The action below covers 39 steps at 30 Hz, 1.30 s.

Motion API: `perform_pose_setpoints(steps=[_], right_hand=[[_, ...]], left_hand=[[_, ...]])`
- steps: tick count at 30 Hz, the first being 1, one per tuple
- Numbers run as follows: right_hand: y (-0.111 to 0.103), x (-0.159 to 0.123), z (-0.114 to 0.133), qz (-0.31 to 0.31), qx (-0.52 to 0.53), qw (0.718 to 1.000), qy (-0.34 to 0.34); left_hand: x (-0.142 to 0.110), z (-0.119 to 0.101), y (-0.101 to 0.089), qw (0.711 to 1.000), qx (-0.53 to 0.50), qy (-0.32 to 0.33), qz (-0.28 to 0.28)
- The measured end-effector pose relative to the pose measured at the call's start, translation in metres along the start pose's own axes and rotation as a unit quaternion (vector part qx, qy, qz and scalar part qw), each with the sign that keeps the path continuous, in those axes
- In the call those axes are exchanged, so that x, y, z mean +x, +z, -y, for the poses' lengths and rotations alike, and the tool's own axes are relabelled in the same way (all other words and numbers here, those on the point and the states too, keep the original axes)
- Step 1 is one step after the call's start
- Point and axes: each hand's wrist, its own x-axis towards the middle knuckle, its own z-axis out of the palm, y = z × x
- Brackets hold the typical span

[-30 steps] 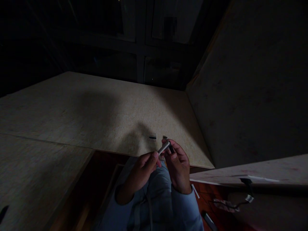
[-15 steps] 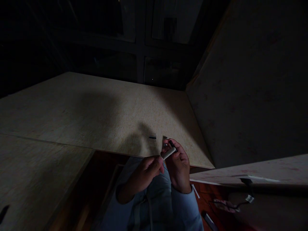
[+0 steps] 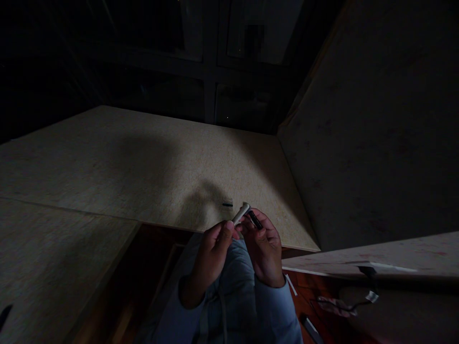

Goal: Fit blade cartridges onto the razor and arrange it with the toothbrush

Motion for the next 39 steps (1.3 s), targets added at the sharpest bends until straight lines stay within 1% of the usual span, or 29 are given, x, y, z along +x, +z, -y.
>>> perform_pose_setpoints(steps=[2, 4, 7, 11, 14, 18, 21, 23, 26, 29, 34, 39], right_hand=[[-0.001, 0.001, 0.001, 0.001, 0.0, 1.0, -0.006], [-0.003, 0.002, 0.001, -0.004, -0.002, 1.0, -0.008], [-0.004, 0.002, 0.002, -0.013, -0.023, 1.0, -0.005], [-0.001, 0.001, 0.006, -0.016, -0.116, 0.993, -0.017], [0.0, -0.001, 0.011, -0.004, -0.215, 0.976, -0.039], [-0.001, -0.004, 0.015, 0.013, -0.331, 0.939, -0.093], [-0.001, -0.003, 0.017, 0.026, -0.386, 0.914, -0.121], [-0.001, -0.003, 0.017, 0.033, -0.399, 0.908, -0.124], [0.0, -0.003, 0.017, 0.038, -0.399, 0.908, -0.122], [0.001, -0.004, 0.018, 0.04, -0.396, 0.91, -0.119], [0.0, -0.007, 0.019, 0.044, -0.351, 0.93, -0.098], [-0.005, -0.01, 0.018, 0.015, -0.328, 0.942, -0.064]], left_hand=[[-0.002, -0.007, -0.001, 1.0, -0.012, -0.001, -0.017], [-0.005, -0.016, -0.002, 0.999, -0.024, 0.006, -0.023], [-0.008, -0.025, -0.004, 0.999, -0.031, 0.012, -0.003], [-0.008, -0.029, -0.004, 0.998, -0.049, -0.021, 0.026], [-0.007, -0.026, -0.004, 0.996, -0.078, -0.036, 0.032], [-0.004, -0.021, -0.005, 0.992, -0.109, -0.064, 0.03], [-0.001, -0.02, -0.006, 0.989, -0.113, -0.083, 0.039], [0.0, -0.02, -0.006, 0.989, -0.111, -0.091, 0.033], [0.001, -0.02, -0.005, 0.989, -0.115, -0.093, 0.019], [0.0, -0.02, -0.005, 0.988, -0.118, -0.093, 0.018], [0.0, -0.019, -0.007, 0.986, -0.132, -0.104, 0.014], [0.001, -0.017, -0.008, 0.986, -0.143, -0.087, 0.02]])
